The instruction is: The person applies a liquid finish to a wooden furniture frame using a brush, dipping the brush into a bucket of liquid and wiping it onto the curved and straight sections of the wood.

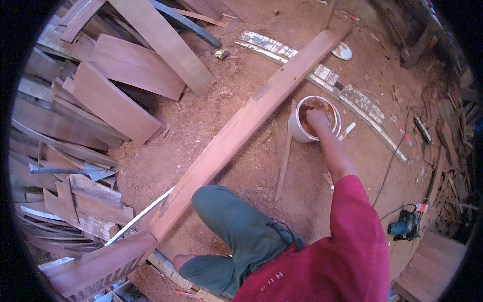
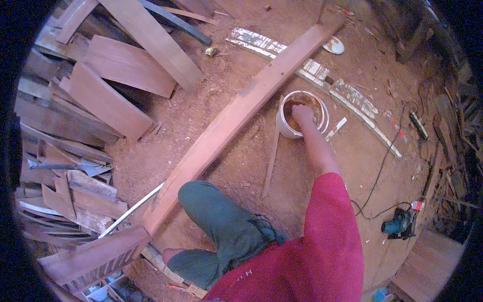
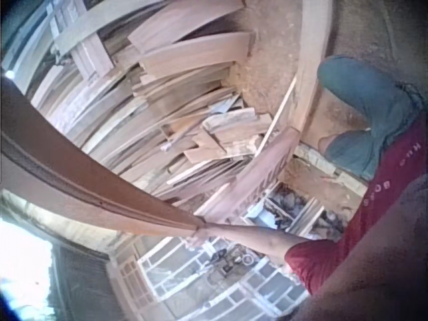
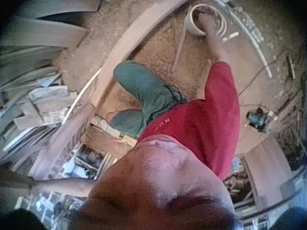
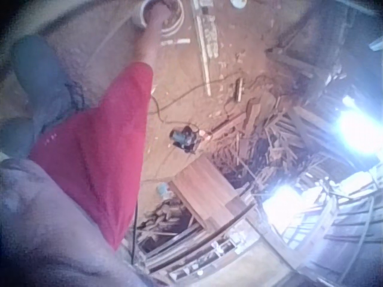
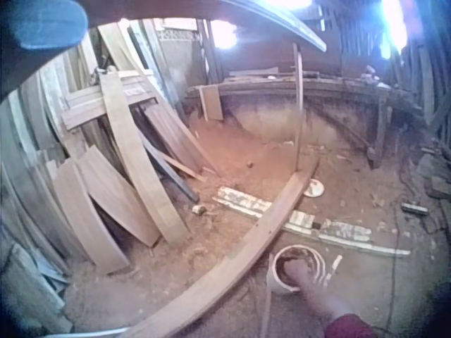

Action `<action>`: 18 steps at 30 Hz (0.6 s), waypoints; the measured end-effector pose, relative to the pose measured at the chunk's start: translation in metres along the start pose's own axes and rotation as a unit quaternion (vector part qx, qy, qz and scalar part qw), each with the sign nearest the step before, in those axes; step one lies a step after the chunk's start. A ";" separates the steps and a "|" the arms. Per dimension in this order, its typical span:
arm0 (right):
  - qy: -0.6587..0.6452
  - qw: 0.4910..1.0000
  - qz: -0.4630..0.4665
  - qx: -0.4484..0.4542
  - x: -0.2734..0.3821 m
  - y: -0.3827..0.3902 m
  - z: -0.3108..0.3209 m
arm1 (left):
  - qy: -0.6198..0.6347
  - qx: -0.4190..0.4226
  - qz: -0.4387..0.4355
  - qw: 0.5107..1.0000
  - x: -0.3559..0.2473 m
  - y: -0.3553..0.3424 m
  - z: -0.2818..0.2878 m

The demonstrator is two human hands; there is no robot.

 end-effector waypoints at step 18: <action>-0.500 0.857 -0.103 -0.067 -0.078 0.063 0.038 | 0.012 -0.025 -0.003 1.000 0.003 -0.035 -0.003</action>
Point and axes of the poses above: each hand's wrist, its own y-axis away from the middle knuckle, its own z-axis out of the back of the hand, x = y × z, the point moved 8 cm from there along -y, towards the middle knuckle, and after that the axes turned 8 degrees about -x, right-handed, at the moved point
